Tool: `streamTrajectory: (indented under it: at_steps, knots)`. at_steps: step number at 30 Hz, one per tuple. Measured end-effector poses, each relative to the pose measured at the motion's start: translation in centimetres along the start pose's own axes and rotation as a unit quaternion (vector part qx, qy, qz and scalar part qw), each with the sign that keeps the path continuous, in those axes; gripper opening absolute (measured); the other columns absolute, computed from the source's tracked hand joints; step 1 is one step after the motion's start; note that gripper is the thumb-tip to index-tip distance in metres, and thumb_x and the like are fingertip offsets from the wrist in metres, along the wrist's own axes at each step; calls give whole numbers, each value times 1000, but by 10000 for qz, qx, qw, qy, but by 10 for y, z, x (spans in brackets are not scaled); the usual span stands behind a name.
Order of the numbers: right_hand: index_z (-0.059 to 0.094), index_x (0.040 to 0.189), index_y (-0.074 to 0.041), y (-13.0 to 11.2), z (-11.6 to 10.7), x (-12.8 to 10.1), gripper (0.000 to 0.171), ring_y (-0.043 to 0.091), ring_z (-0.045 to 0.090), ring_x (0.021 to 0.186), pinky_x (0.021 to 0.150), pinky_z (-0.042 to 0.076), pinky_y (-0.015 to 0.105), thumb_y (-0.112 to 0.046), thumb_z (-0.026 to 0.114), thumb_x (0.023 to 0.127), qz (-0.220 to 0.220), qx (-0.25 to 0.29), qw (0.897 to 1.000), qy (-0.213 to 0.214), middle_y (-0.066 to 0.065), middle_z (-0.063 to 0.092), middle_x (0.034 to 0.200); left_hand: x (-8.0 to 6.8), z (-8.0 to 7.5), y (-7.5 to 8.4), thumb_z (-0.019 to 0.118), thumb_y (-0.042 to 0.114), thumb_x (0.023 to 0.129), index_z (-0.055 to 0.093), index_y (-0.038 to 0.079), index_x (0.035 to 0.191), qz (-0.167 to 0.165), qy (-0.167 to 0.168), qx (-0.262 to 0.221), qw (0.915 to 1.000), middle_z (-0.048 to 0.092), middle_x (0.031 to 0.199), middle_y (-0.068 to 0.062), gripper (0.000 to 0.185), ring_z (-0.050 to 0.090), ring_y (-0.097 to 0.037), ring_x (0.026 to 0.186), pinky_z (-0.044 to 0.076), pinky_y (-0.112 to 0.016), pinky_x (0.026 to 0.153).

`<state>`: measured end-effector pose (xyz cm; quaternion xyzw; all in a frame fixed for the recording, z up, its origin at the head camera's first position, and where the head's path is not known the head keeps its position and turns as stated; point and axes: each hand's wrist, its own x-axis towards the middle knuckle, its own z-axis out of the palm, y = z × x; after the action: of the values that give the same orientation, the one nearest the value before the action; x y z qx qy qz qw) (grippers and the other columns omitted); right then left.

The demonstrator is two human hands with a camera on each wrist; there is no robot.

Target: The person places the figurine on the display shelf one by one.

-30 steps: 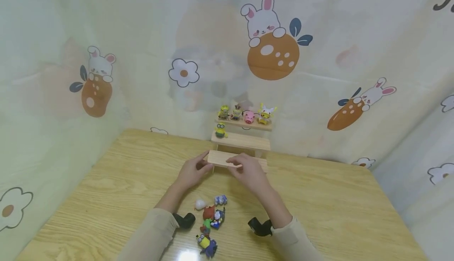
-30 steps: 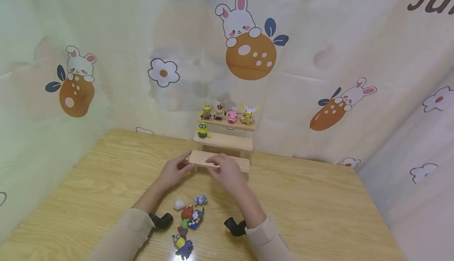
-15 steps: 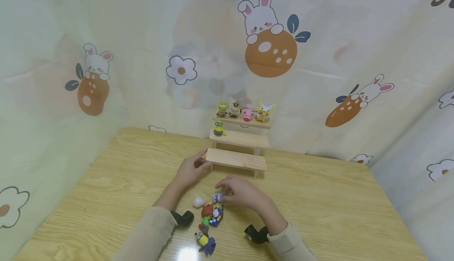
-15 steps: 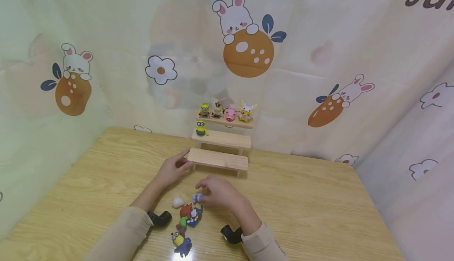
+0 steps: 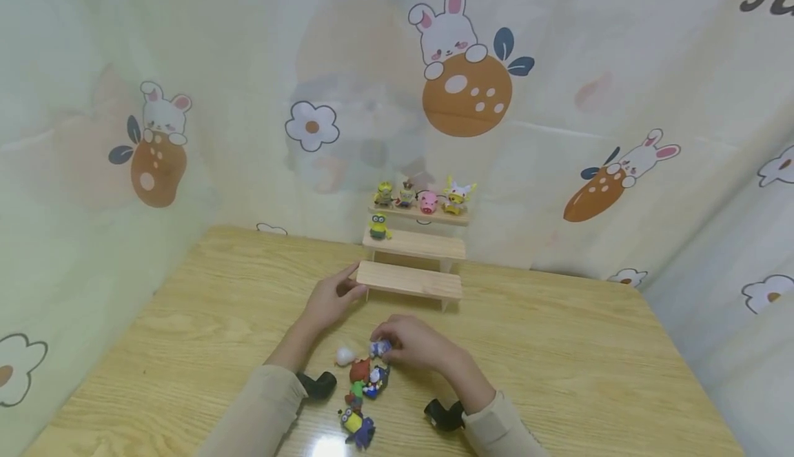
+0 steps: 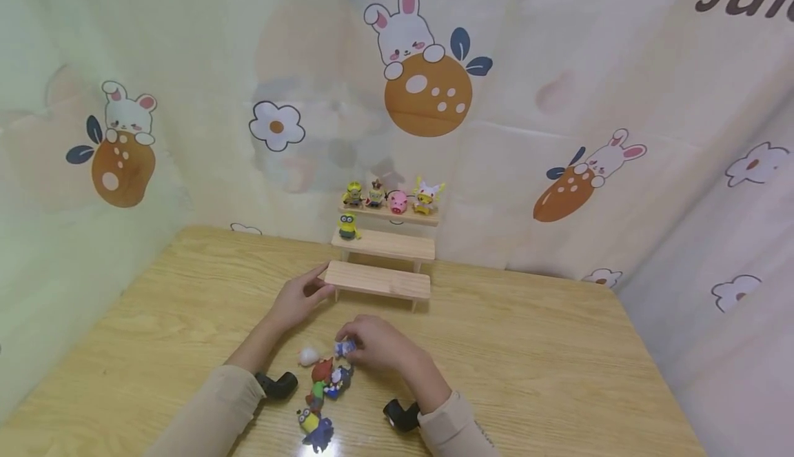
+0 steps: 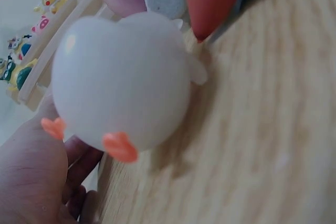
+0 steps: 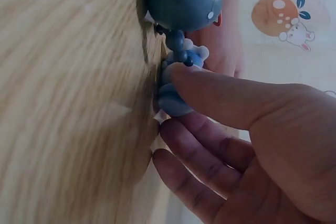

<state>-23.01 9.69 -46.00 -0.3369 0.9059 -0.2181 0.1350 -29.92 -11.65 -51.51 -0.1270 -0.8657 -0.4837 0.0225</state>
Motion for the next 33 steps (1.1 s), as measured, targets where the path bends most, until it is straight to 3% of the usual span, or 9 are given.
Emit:
streamTrajectory:
  at_steps: [5,11,19,26,33]
  knots:
    - [68,113,-15,4,1,-2,28,6,55,83,76,46,21,-20,70,85,5,68,9999,107,-6,62,93,-2,2,-1,61,47,89,40,20,145,5,20,-20,10000,70,109,-5,66,58,-27,117,36,-49,109]
    - [64,114,-17,11,-3,-3,31,8,60,88,78,50,25,-23,72,84,343,396,9981,337,-6,65,96,0,3,-4,61,48,88,41,21,145,-1,44,0,10000,71,108,-4,66,58,-26,116,37,-48,108]
    - [66,101,-11,16,-10,-2,24,16,64,91,77,54,28,-19,76,81,399,890,9919,813,0,66,98,2,1,-3,62,47,88,41,21,145,57,103,-58,9999,71,107,-4,66,59,-25,115,37,-47,108]
    - [69,106,-8,24,-14,-3,24,17,66,93,81,55,30,-18,73,84,465,964,9879,1122,3,68,104,1,1,-2,61,47,89,41,21,145,57,63,-46,10000,71,107,-3,65,58,-25,116,37,-47,109]
    - [70,109,-7,28,-17,-6,26,19,67,95,82,56,31,-19,71,86,565,1133,9852,1152,3,68,107,1,3,-3,61,47,89,41,20,145,120,104,13,9999,71,107,-4,65,59,-26,115,38,-47,108]
